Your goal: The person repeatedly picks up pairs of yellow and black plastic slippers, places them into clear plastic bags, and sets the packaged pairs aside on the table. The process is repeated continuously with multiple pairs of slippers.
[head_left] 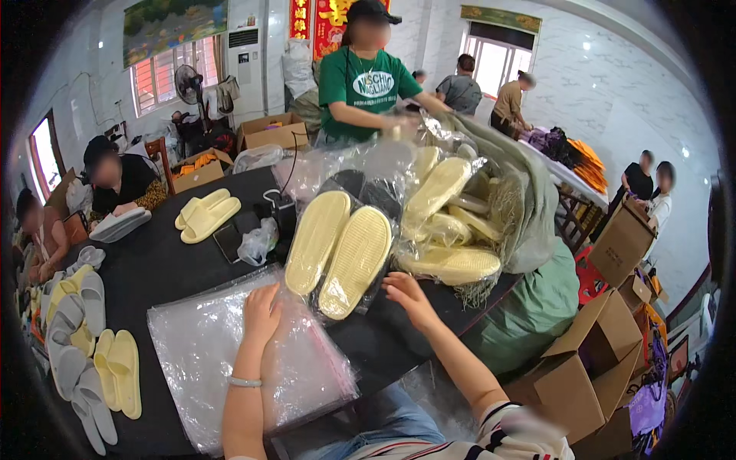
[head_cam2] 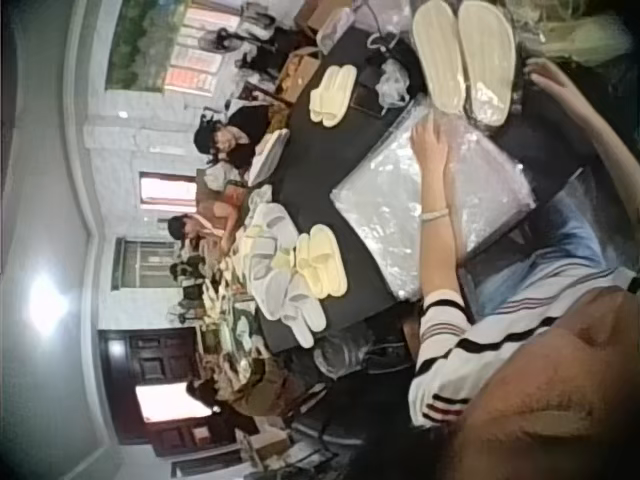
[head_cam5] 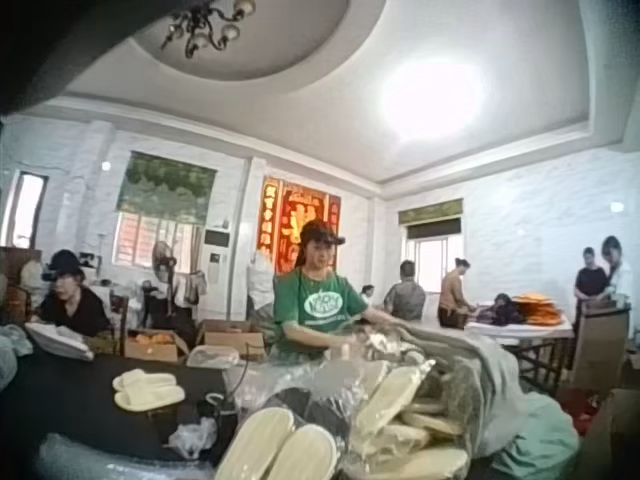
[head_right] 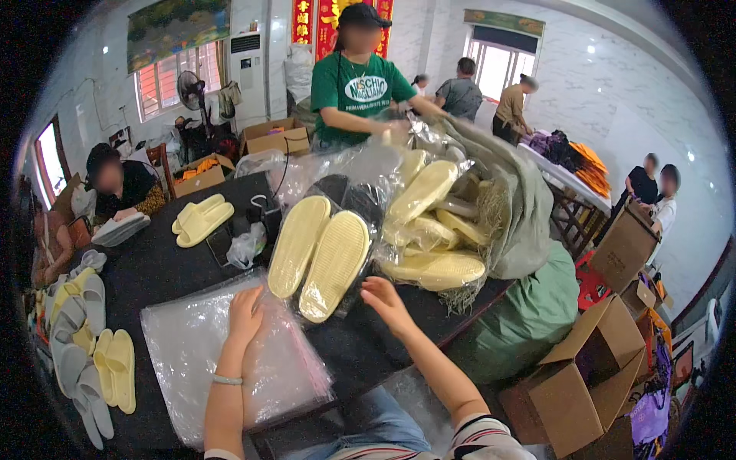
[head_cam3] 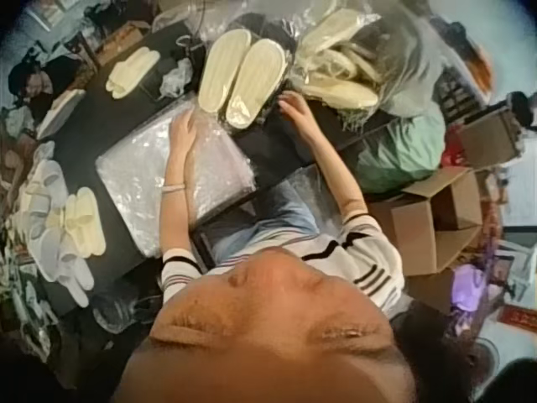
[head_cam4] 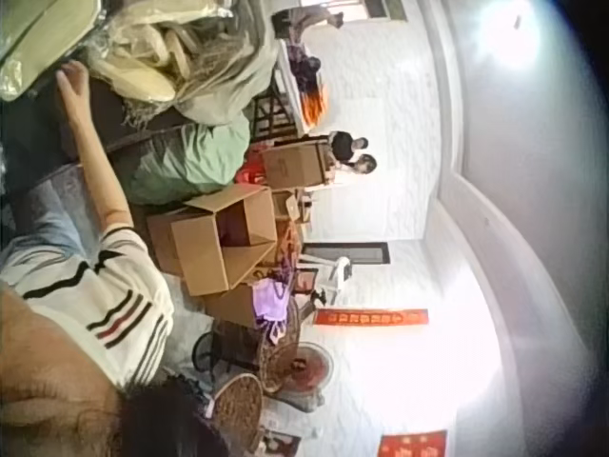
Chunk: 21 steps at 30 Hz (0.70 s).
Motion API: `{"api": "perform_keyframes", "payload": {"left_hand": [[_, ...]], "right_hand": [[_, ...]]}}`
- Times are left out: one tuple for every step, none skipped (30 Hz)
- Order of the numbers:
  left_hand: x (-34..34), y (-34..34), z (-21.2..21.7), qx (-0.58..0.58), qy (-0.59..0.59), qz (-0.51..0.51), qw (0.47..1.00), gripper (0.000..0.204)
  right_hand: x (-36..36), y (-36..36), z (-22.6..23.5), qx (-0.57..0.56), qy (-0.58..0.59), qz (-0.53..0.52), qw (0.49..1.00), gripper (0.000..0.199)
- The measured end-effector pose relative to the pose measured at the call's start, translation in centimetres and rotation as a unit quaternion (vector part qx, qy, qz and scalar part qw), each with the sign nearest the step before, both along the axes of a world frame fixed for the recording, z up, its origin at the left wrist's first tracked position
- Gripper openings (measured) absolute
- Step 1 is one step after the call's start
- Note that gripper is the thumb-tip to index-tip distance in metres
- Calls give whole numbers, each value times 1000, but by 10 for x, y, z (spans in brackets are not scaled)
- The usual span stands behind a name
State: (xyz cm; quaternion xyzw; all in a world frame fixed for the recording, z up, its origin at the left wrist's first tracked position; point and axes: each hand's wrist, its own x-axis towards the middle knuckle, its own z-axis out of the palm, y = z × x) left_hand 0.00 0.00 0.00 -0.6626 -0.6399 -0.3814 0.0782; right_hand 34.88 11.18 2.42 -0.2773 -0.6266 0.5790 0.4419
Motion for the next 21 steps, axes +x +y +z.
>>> {"api": "perform_keyframes", "payload": {"left_hand": [[1,2,1,2,4,3,1000,48],[1,5,3,4,8,6,1000,47],[1,1,3,3,7,7,1000,48],[3,-2,3,2,6,7,1000,49],[4,-3,5,1,5,6,1000,50],[3,-6,9,-9,23,8,1000,54],[3,-10,15,-7,36,7,999,55],[4,-12,21,-5,48,6,999,57],[7,-13,24,-3,56,3,998,58],[10,-12,25,-28,53,-7,998,60],[11,-10,22,-28,71,-8,997,59],[13,-9,18,-29,88,-9,996,58],[14,-7,15,-30,105,-9,994,57],[15,-6,13,-35,86,-21,995,56],[13,-9,15,-42,69,-27,996,55],[11,-11,17,-47,51,-33,997,54],[8,-9,19,-22,1,-49,999,54],[4,-7,18,-2,-50,-62,997,54],[-3,-7,13,16,-101,-67,992,54],[-11,-2,8,29,-143,-63,987,54],[-16,0,3,49,-168,-50,983,53]], "right_hand": [[-15,8,1,-22,-6,-1,1000,58],[-28,14,3,30,-5,3,1000,60],[-38,11,6,-13,-15,2,1000,69],[-44,8,11,-37,-10,-1,999,75],[-49,4,16,-62,-5,-5,998,81],[-55,1,21,-64,-9,-7,998,83],[-60,-2,25,-67,-12,-10,998,85],[-66,-3,27,-70,-16,-12,997,87],[-68,-3,25,-54,-23,-25,998,87],[-70,-3,18,-37,-30,-37,998,88],[-72,-2,8,-20,-36,-50,998,88],[-83,-4,2,-5,49,-63,997,79],[-83,-5,0,-48,71,-69,994,75],[-82,-8,-3,-90,92,-76,989,71],[-87,-13,2,-133,115,-77,981,66],[-91,-15,10,-148,161,-84,972,58],[-94,-18,20,-158,189,-107,963,60],[-96,-17,24,-141,190,-123,964,60],[-102,-20,34,-129,188,-132,965,61],[-106,-24,48,-102,185,-137,968,64],[-109,-33,67,-76,177,-140,971,68]]}}
